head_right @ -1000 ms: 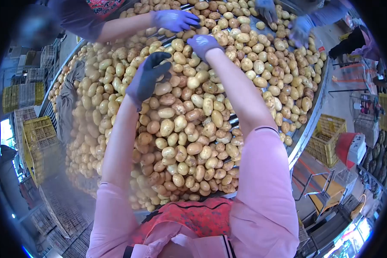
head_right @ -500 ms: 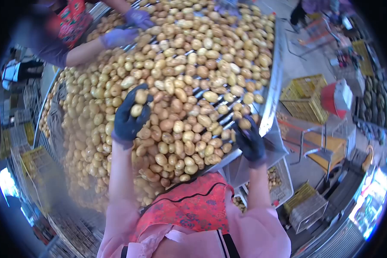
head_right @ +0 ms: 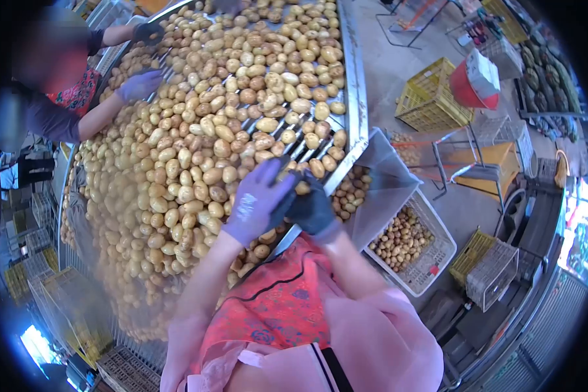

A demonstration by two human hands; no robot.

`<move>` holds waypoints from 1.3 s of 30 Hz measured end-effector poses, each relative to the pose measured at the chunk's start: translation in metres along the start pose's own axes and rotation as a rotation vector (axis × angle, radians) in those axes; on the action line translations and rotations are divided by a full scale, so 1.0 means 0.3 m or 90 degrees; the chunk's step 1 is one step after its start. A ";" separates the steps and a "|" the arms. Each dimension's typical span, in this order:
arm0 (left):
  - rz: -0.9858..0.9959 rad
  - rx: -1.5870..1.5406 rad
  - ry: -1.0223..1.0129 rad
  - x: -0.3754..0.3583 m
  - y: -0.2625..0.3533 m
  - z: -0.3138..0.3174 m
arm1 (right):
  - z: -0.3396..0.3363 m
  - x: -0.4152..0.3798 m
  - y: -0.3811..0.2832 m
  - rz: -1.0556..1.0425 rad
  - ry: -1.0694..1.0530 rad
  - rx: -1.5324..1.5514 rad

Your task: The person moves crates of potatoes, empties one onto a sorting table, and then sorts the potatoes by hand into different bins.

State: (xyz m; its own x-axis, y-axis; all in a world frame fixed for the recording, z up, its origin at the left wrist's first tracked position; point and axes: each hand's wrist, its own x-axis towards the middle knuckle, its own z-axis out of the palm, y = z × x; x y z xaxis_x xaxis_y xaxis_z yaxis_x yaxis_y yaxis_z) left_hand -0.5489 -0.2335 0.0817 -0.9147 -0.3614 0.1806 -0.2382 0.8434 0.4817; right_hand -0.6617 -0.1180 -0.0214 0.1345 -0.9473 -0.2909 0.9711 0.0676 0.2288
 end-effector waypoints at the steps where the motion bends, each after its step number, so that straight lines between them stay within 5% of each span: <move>1: 0.036 0.074 -0.069 -0.006 0.015 0.034 | 0.013 0.014 0.041 -0.128 -0.003 -0.088; 3: 0.057 0.136 -0.132 -0.021 0.031 0.060 | 0.039 0.041 0.122 -0.390 0.051 -0.274; 7: 0.025 0.077 -0.114 -0.043 0.052 -0.017 | -0.046 -0.019 -0.100 -0.241 -0.006 0.061; 12: -0.135 0.026 -0.096 -0.148 -0.046 -0.111 | -0.146 -0.369 -0.665 -0.530 0.133 0.019; 13: -0.166 0.055 -0.121 -0.166 -0.072 -0.140 | -0.179 -0.455 -0.800 -0.556 0.095 -0.115; 15: -0.181 0.086 -0.109 -0.217 -0.140 -0.174 | -0.187 -0.587 -1.030 -0.650 0.441 -0.617; 17: -0.219 0.120 -0.134 -0.236 -0.182 -0.202 | -0.251 -0.611 -1.165 -0.629 0.297 0.009; 19: -0.224 0.155 -0.145 -0.227 -0.204 -0.195 | -0.162 -0.543 -1.166 -0.720 0.798 -0.254; 21: -0.241 0.187 -0.181 -0.202 -0.217 -0.169 | -0.149 -0.371 -1.071 -0.591 0.852 -1.147; 23: -0.214 0.248 -0.213 -0.142 -0.234 -0.107 | 0.000 -0.074 -0.701 -0.653 0.756 -1.544; 24: -0.200 0.255 -0.223 -0.094 -0.247 -0.075 | 0.071 0.043 -0.558 -0.505 0.664 -1.908; 25: -0.194 0.275 -0.238 -0.058 -0.264 -0.049 | 0.007 0.172 -0.489 -0.552 0.500 -1.744; 26: -0.189 0.297 -0.252 -0.022 -0.285 -0.023 | 0.031 0.297 -0.409 -0.345 0.416 -1.666; 28: -0.213 0.313 -0.287 0.059 -0.352 0.015 | 0.063 0.494 -0.242 -0.445 0.350 -1.755; 31: -0.256 0.338 -0.305 0.142 -0.492 0.024 | 0.132 0.766 -0.197 -0.401 0.372 -1.626; 34: -0.280 0.330 -0.301 0.199 -0.625 0.049 | 0.159 1.008 -0.247 -0.554 0.374 -1.715; 37: -0.291 0.344 -0.219 0.271 -0.733 0.069 | 0.280 1.174 -0.318 -0.437 0.347 -1.801; 39: -0.323 0.373 -0.281 0.338 -0.779 0.044 | 0.328 1.228 -0.357 -0.354 0.236 -1.745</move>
State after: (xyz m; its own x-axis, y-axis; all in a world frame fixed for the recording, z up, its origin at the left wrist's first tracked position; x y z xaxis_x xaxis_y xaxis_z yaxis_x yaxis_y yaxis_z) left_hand -0.5905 -0.4621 -0.0240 -0.6674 -0.6627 -0.3396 -0.6668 0.7349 -0.1236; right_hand -0.7355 -0.5050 -0.0618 -0.2477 -0.9686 -0.0221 -0.8437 0.2268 -0.4866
